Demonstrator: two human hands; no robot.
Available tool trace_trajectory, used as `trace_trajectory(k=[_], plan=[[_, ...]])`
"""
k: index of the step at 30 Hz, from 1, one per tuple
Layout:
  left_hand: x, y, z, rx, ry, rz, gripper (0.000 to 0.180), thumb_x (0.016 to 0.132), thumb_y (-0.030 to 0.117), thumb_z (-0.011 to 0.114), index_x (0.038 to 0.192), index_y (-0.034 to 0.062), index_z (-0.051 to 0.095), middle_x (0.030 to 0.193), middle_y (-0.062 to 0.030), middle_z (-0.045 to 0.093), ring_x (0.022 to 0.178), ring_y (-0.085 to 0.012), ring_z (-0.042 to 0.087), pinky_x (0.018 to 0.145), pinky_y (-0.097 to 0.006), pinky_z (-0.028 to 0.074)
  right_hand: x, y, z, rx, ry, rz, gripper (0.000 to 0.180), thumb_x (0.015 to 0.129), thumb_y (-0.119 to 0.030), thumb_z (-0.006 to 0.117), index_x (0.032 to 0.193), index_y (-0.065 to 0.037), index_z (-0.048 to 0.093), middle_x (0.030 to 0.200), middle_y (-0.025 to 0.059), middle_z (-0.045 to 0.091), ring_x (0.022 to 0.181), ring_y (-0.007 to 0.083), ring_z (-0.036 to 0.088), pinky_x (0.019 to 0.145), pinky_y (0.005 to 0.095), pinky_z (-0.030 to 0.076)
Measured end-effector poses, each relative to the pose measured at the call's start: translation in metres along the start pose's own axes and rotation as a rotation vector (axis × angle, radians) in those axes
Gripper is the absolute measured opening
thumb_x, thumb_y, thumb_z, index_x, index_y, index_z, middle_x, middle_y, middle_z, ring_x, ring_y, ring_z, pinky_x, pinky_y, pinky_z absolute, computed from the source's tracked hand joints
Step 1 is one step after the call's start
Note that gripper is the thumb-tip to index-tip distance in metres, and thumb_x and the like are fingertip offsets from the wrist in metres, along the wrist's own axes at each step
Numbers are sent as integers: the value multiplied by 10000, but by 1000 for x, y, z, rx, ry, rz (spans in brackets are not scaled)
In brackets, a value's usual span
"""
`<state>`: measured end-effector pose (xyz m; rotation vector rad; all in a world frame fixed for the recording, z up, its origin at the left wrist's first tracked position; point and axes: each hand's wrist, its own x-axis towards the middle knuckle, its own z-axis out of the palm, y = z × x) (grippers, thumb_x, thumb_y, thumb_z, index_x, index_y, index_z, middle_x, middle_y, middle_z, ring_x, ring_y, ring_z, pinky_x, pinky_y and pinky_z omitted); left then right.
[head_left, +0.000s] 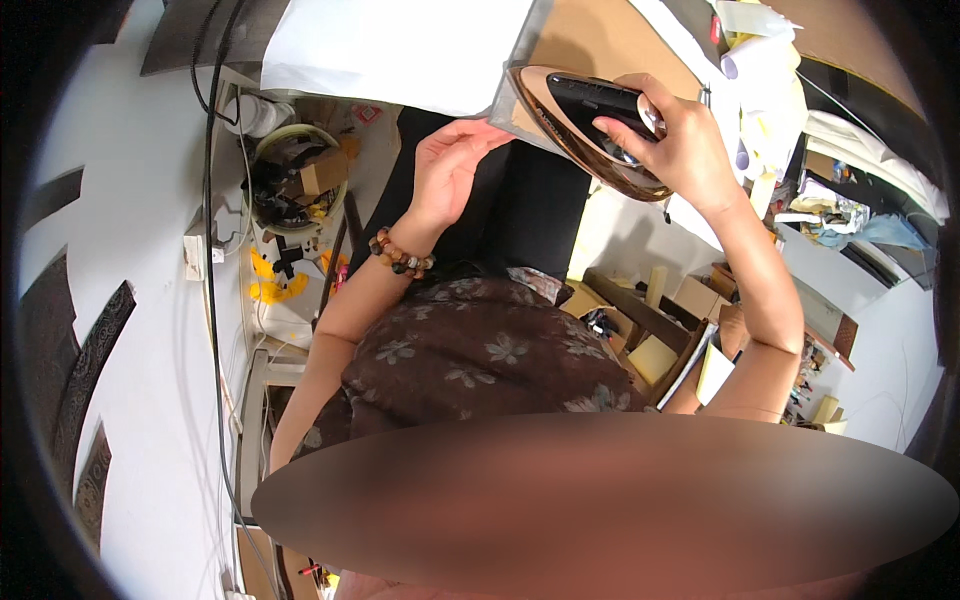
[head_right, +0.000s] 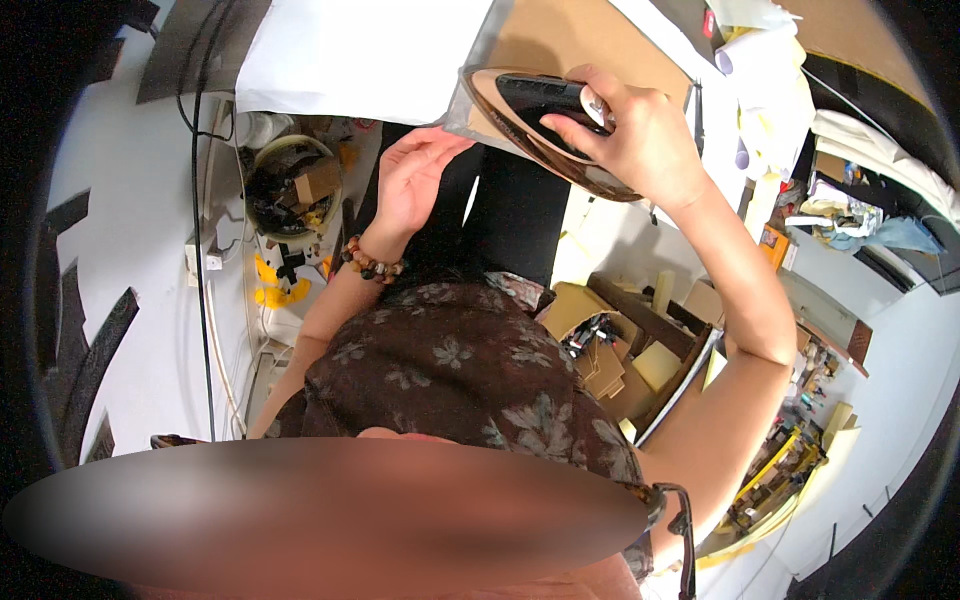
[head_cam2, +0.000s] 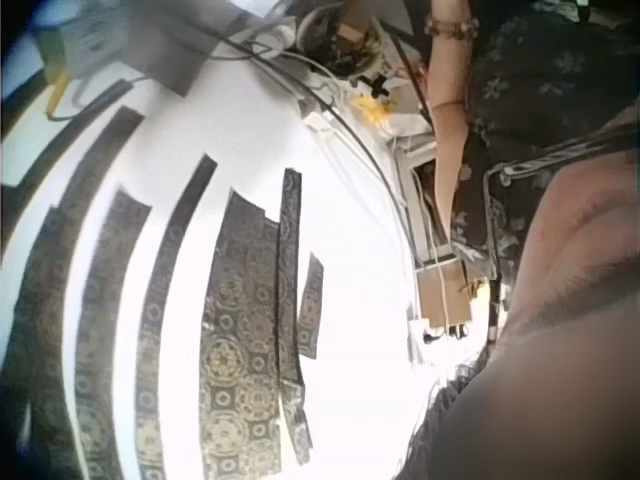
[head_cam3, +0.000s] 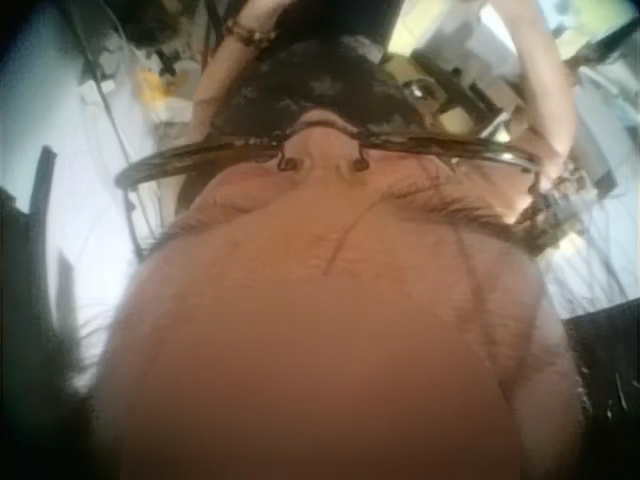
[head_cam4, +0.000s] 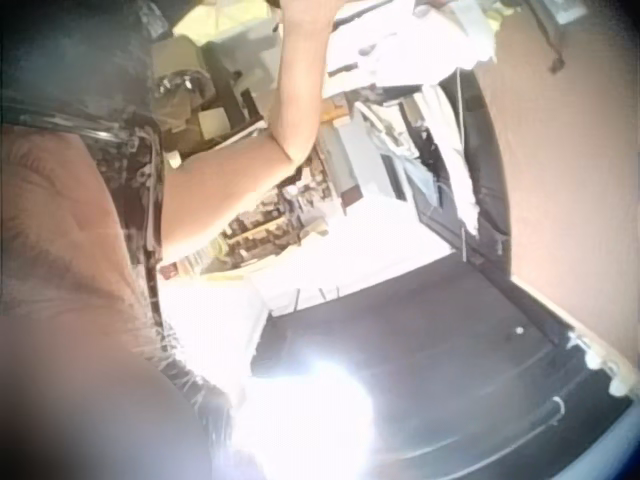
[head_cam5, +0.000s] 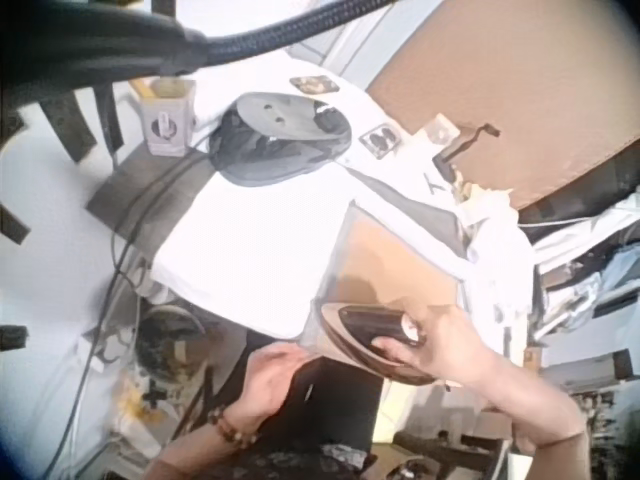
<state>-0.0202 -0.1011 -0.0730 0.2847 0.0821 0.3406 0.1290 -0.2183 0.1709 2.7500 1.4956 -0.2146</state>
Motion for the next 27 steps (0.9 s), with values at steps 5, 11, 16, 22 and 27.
trace_trajectory(k=[5, 11, 16, 22, 27], plan=[[13, 8, 39, 365, 135, -107, 163, 977, 87, 680, 1041, -63, 675, 974, -101, 725, 892, -176, 726, 874, -326, 599, -39, 13, -6, 84, 208, 147, 416, 846, -329, 840, 1136, -70, 691, 702, 78, 657, 572, 142, 614, 568, 277, 508], [10, -21, 70, 526, 306, 228, 150, 972, 50, 672, 870, -59, 664, 754, -11, 659, 683, -61, 602, 660, -230, 542, -97, 26, -13, 269, 591, 286, 400, 836, -245, 860, 1144, -36, 714, 778, 34, 708, 687, 70, 632, 643, 220, 520], [26, -5, 134, 757, 112, 608, 342, 953, 37, 695, 683, 7, 486, 593, 67, 398, 616, -16, 316, 517, -193, 303, -158, 36, -37, 557, 959, 340, 366, 882, -158, 810, 1178, 8, 671, 856, 52, 688, 606, 76, 596, 528, 204, 480], [62, 17, 247, 870, -65, 979, 144, 958, 73, 685, 865, -7, 609, 614, -4, 583, 557, -42, 520, 526, -219, 426, -220, 45, -111, 543, 1304, 31, 448, 889, -176, 806, 1222, 61, 623, 809, 118, 680, 551, 137, 600, 502, 250, 488], [66, 0, 291, 965, -188, 1142, 107, 978, 99, 658, 960, 1, 620, 614, -39, 603, 506, -107, 570, 493, -248, 434, -241, 75, -211, 145, 1207, -232, 676, 799, -434, 877, 1192, 70, 659, 975, 128, 711, 659, 142, 652, 585, 245, 532]])
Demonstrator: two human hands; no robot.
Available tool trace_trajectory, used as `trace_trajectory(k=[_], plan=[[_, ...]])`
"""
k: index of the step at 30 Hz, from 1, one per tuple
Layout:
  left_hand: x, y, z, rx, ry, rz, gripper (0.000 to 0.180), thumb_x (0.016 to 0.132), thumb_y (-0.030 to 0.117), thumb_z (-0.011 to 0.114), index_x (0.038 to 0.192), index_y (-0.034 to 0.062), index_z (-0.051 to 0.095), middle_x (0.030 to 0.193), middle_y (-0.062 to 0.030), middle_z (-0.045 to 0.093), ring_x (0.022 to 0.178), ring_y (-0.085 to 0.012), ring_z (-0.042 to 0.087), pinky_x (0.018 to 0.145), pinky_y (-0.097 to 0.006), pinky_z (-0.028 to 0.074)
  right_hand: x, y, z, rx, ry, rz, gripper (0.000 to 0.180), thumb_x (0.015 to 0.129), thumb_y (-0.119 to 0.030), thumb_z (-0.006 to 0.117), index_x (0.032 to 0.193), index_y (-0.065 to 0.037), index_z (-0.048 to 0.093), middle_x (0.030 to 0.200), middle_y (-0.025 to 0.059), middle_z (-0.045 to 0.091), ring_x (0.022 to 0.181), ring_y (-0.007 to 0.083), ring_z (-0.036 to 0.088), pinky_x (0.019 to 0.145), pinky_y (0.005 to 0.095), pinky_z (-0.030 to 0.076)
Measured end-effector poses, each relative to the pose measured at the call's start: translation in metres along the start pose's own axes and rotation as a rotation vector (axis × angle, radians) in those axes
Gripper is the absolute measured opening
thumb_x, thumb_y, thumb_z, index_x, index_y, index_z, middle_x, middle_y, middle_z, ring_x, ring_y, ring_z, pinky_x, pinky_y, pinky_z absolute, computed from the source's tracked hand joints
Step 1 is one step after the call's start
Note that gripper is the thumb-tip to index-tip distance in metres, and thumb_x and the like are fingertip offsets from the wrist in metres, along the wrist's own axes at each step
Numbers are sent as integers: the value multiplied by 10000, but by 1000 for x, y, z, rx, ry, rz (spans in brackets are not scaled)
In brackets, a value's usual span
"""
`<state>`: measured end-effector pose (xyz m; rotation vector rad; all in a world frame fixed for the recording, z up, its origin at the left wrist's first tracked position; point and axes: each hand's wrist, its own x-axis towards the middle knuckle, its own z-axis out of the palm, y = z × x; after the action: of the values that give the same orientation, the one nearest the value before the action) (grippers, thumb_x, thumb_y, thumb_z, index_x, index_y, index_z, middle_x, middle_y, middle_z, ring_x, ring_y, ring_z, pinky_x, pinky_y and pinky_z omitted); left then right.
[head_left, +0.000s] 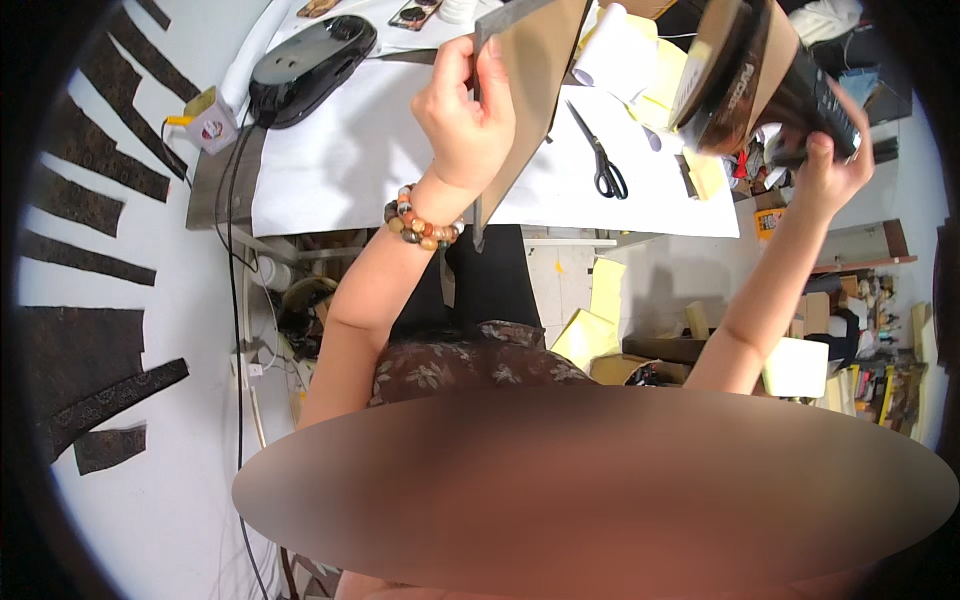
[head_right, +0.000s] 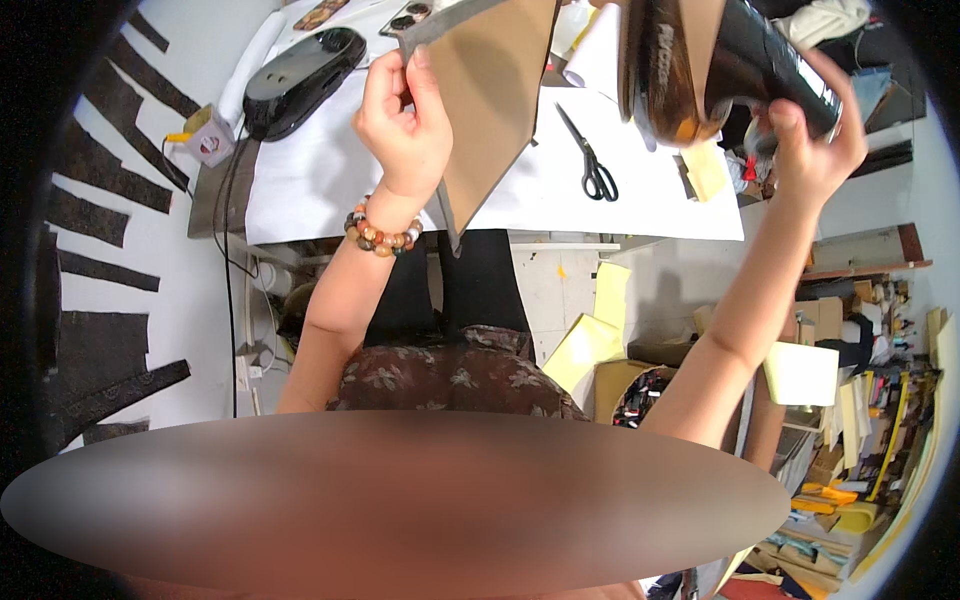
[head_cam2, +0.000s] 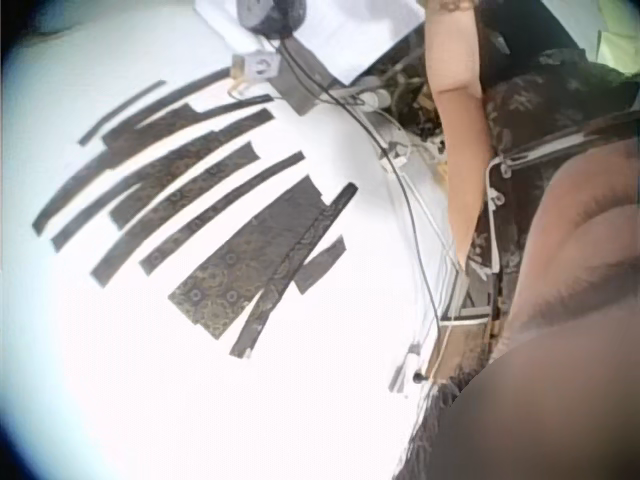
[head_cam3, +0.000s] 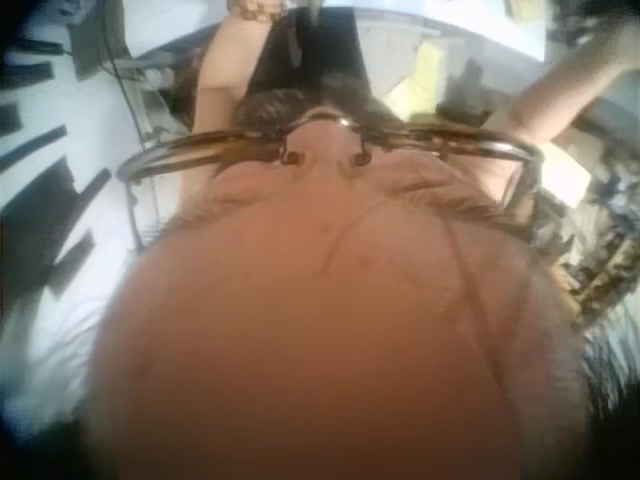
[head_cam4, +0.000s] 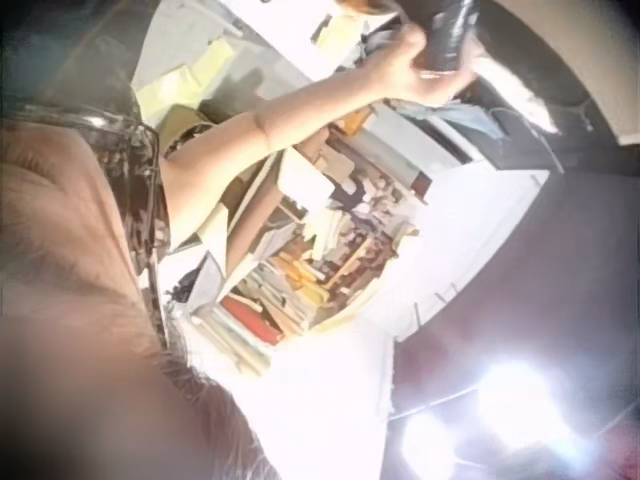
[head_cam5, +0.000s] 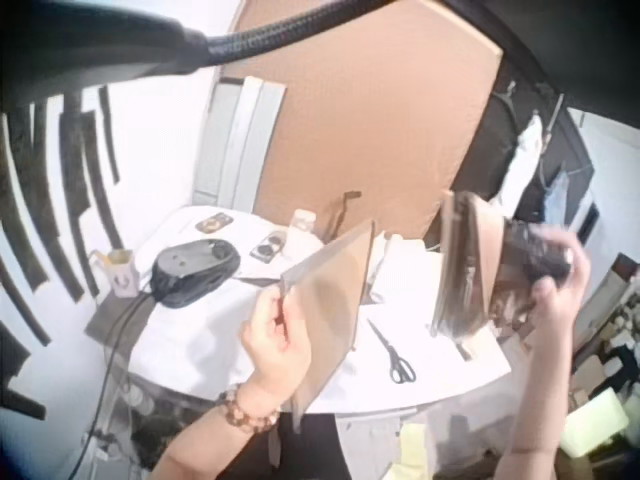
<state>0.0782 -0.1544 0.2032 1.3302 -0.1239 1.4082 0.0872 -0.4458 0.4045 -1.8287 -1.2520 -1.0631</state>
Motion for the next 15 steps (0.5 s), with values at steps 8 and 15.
trace_trajectory(k=[8, 15], plan=[[1, 28, -11, -24, -136, 59, 134, 1003, 96, 640, 982, -36, 631, 678, -48, 668, 579, -37, 549, 504, -210, 423, 161, -41, 59, -78, -695, -109, 608, 682, -444, 934, 995, 26, 709, 852, 28, 682, 808, 99, 629, 725, 266, 520], [2, 27, -16, -47, -152, 113, 118, 974, 14, 653, 1032, -88, 648, 799, -70, 709, 673, -51, 583, 562, -202, 455, 169, -62, 133, 40, -987, 61, 365, 724, -245, 935, 891, -13, 710, 764, -28, 670, 721, 57, 614, 642, 237, 505]])
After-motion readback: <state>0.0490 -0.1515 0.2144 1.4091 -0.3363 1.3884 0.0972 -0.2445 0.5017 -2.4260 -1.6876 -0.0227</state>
